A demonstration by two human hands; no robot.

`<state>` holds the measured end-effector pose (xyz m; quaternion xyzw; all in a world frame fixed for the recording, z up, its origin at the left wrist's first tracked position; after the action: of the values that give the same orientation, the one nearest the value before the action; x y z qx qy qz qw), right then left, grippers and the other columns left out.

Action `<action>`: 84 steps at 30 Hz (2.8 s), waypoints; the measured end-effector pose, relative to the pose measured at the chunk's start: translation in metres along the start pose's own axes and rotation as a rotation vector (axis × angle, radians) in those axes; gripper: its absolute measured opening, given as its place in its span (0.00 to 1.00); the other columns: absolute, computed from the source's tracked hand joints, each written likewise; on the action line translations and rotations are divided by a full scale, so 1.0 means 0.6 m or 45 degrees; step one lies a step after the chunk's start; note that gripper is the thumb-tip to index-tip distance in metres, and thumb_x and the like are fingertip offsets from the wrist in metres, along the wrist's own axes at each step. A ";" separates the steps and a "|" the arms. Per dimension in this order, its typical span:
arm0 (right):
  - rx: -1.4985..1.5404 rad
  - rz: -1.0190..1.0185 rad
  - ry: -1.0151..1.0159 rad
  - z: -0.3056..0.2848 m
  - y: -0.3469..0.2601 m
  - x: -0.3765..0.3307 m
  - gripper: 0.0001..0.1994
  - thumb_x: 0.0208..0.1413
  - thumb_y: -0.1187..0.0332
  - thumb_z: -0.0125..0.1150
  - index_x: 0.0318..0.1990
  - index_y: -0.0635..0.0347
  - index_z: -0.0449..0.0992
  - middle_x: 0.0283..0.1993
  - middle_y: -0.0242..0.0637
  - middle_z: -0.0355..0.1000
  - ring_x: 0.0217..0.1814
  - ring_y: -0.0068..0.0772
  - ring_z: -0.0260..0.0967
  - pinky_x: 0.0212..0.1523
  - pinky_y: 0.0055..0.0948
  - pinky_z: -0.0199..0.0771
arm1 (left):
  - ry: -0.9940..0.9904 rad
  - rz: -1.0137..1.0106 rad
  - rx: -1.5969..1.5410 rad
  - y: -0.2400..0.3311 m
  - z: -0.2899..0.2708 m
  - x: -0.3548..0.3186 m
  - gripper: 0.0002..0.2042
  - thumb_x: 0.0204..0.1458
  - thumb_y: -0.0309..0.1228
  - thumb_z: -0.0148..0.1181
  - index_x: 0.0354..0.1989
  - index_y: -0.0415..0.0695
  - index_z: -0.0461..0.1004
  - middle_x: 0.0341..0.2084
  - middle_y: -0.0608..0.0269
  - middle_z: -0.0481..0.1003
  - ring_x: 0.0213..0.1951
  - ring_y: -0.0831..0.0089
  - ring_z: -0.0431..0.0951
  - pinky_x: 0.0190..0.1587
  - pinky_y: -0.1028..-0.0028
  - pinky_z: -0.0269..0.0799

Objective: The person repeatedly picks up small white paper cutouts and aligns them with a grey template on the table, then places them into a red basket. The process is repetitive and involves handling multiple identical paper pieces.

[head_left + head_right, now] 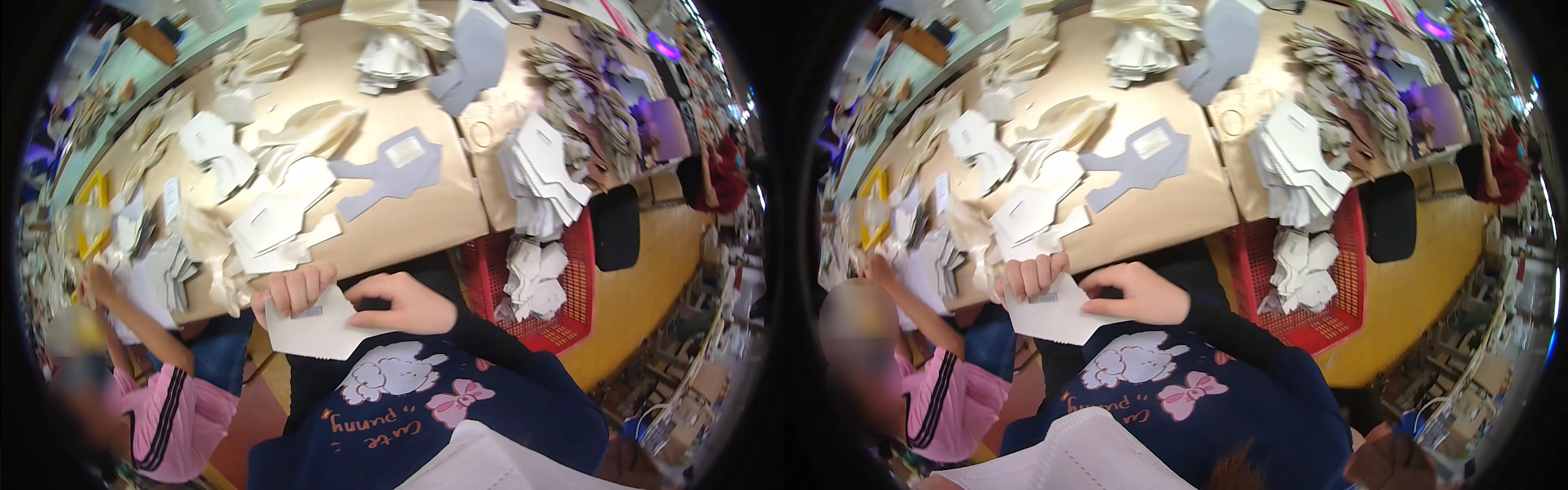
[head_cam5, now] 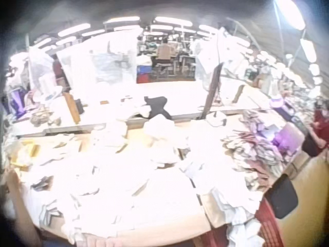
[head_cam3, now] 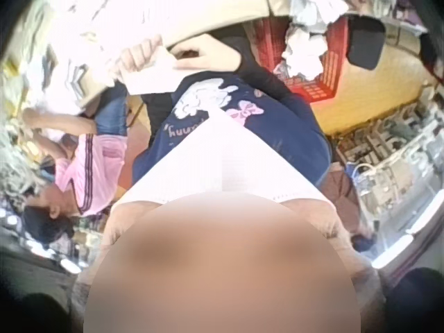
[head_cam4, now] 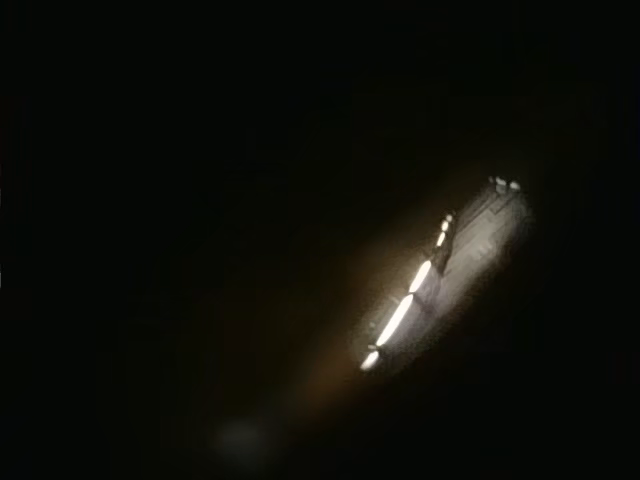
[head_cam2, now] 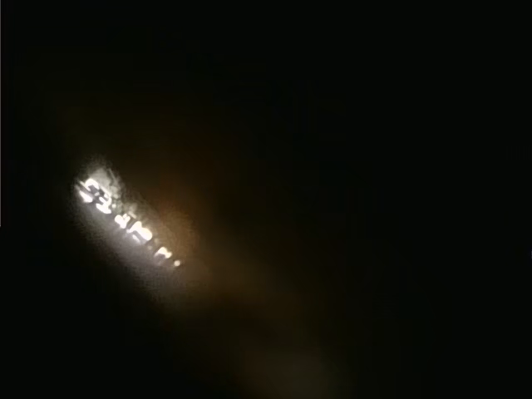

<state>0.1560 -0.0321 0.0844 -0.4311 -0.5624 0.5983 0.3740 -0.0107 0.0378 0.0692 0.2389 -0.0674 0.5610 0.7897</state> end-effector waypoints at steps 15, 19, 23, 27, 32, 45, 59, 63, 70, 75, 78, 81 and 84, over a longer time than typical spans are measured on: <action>-0.950 0.471 1.491 -0.374 0.009 -0.191 0.14 0.60 0.72 0.65 0.52 0.68 0.80 0.37 0.33 0.78 0.37 0.28 0.72 0.42 0.27 0.72 | -0.072 -0.266 2.508 -0.135 -0.075 0.053 0.31 0.52 0.33 0.68 0.66 0.45 0.66 0.62 0.46 0.67 0.65 0.46 0.64 0.67 0.54 0.59; -1.056 0.191 1.688 -0.353 0.008 -0.225 0.17 0.60 0.73 0.63 0.57 0.65 0.77 0.53 0.40 0.75 0.53 0.32 0.71 0.54 0.31 0.70 | -0.081 -0.272 2.788 -0.180 -0.109 0.087 0.45 0.42 0.39 0.76 0.71 0.49 0.60 0.61 0.46 0.65 0.65 0.48 0.61 0.67 0.46 0.55; -0.722 -0.052 1.561 -0.277 0.030 -0.196 0.10 0.61 0.76 0.61 0.49 0.66 0.79 0.49 0.39 0.76 0.53 0.32 0.72 0.57 0.29 0.70 | -0.084 -0.458 2.884 -0.189 -0.116 0.092 0.52 0.35 0.40 0.80 0.73 0.50 0.57 0.50 0.52 0.68 0.57 0.53 0.67 0.61 0.51 0.61; -0.313 0.054 1.154 -0.201 0.079 -0.136 0.13 0.60 0.77 0.61 0.53 0.66 0.78 0.56 0.40 0.72 0.49 0.29 0.73 0.51 0.25 0.72 | -0.085 -0.630 2.627 -0.181 -0.101 0.090 0.54 0.36 0.40 0.81 0.74 0.49 0.55 0.43 0.53 0.69 0.47 0.54 0.72 0.52 0.61 0.69; -0.048 0.166 0.991 -0.164 0.104 -0.091 0.30 0.64 0.75 0.59 0.72 0.63 0.58 0.66 0.48 0.65 0.56 0.32 0.72 0.56 0.27 0.72 | 0.018 -0.979 1.914 -0.164 -0.082 0.055 0.51 0.43 0.36 0.79 0.75 0.45 0.51 0.47 0.49 0.68 0.45 0.59 0.77 0.46 0.65 0.75; -0.209 -0.541 0.519 -0.066 0.039 -0.001 0.50 0.64 0.35 0.46 0.76 0.39 0.16 0.79 0.57 0.07 0.82 0.71 0.26 0.74 0.55 0.48 | 0.233 -0.784 0.546 -0.141 -0.049 -0.018 0.47 0.55 0.42 0.71 0.76 0.44 0.46 0.64 0.57 0.64 0.69 0.60 0.63 0.68 0.58 0.60; -0.424 -0.166 0.983 -0.073 -0.039 0.002 0.20 0.49 0.76 0.71 0.52 0.67 0.79 0.59 0.48 0.73 0.56 0.45 0.75 0.61 0.36 0.70 | 0.772 -0.410 0.330 -0.072 0.025 -0.024 0.23 0.70 0.32 0.46 0.69 0.33 0.52 0.61 0.44 0.68 0.61 0.53 0.73 0.63 0.53 0.74; -0.349 -0.055 0.983 -0.064 -0.041 0.007 0.13 0.50 0.75 0.71 0.45 0.66 0.82 0.43 0.42 0.78 0.46 0.41 0.75 0.52 0.35 0.71 | 0.822 -0.398 0.392 -0.076 0.034 -0.025 0.22 0.70 0.31 0.49 0.66 0.34 0.56 0.60 0.46 0.69 0.59 0.57 0.75 0.60 0.59 0.75; -0.520 0.003 0.959 -0.063 -0.029 0.016 0.04 0.51 0.73 0.70 0.33 0.64 0.82 0.30 0.38 0.77 0.38 0.39 0.72 0.44 0.34 0.69 | 0.909 -0.389 0.377 -0.077 0.041 -0.027 0.19 0.69 0.30 0.50 0.62 0.33 0.62 0.56 0.49 0.73 0.56 0.63 0.78 0.57 0.64 0.77; -0.493 0.030 0.926 -0.060 -0.024 0.020 0.04 0.52 0.73 0.70 0.31 0.64 0.81 0.29 0.39 0.76 0.36 0.39 0.72 0.43 0.35 0.68 | 0.987 -0.402 0.408 -0.076 0.040 -0.031 0.18 0.68 0.30 0.51 0.61 0.32 0.64 0.54 0.50 0.74 0.54 0.64 0.79 0.56 0.65 0.77; -0.482 0.021 0.926 -0.058 -0.023 0.023 0.04 0.52 0.73 0.69 0.31 0.65 0.81 0.29 0.39 0.76 0.36 0.39 0.72 0.43 0.34 0.68 | 0.993 -0.400 0.415 -0.077 0.039 -0.031 0.18 0.68 0.30 0.51 0.61 0.32 0.64 0.54 0.50 0.74 0.54 0.64 0.79 0.56 0.65 0.77; -0.456 0.032 0.928 -0.057 -0.022 0.025 0.05 0.53 0.73 0.69 0.32 0.65 0.81 0.29 0.39 0.76 0.36 0.38 0.72 0.43 0.34 0.68 | 1.005 -0.383 0.420 -0.078 0.038 -0.030 0.17 0.68 0.30 0.52 0.60 0.32 0.65 0.55 0.50 0.74 0.55 0.64 0.79 0.56 0.65 0.77; -0.420 0.051 0.928 -0.056 -0.021 0.024 0.05 0.53 0.72 0.69 0.33 0.65 0.81 0.30 0.39 0.77 0.37 0.38 0.72 0.43 0.34 0.68 | 1.040 -0.388 0.430 -0.078 0.040 -0.034 0.18 0.68 0.30 0.52 0.60 0.32 0.65 0.55 0.49 0.74 0.55 0.64 0.79 0.56 0.65 0.77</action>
<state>0.1821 -0.0056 0.0956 -0.6802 -0.4729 0.3152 0.4630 0.0287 -0.0021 0.0684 0.1311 0.3771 0.4899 0.7750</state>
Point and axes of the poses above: each hand's wrist, its own x-axis towards the middle knuckle, its own z-axis out of the palm, y = z × x, the point moved 1 cm from there along x, towards the middle knuckle
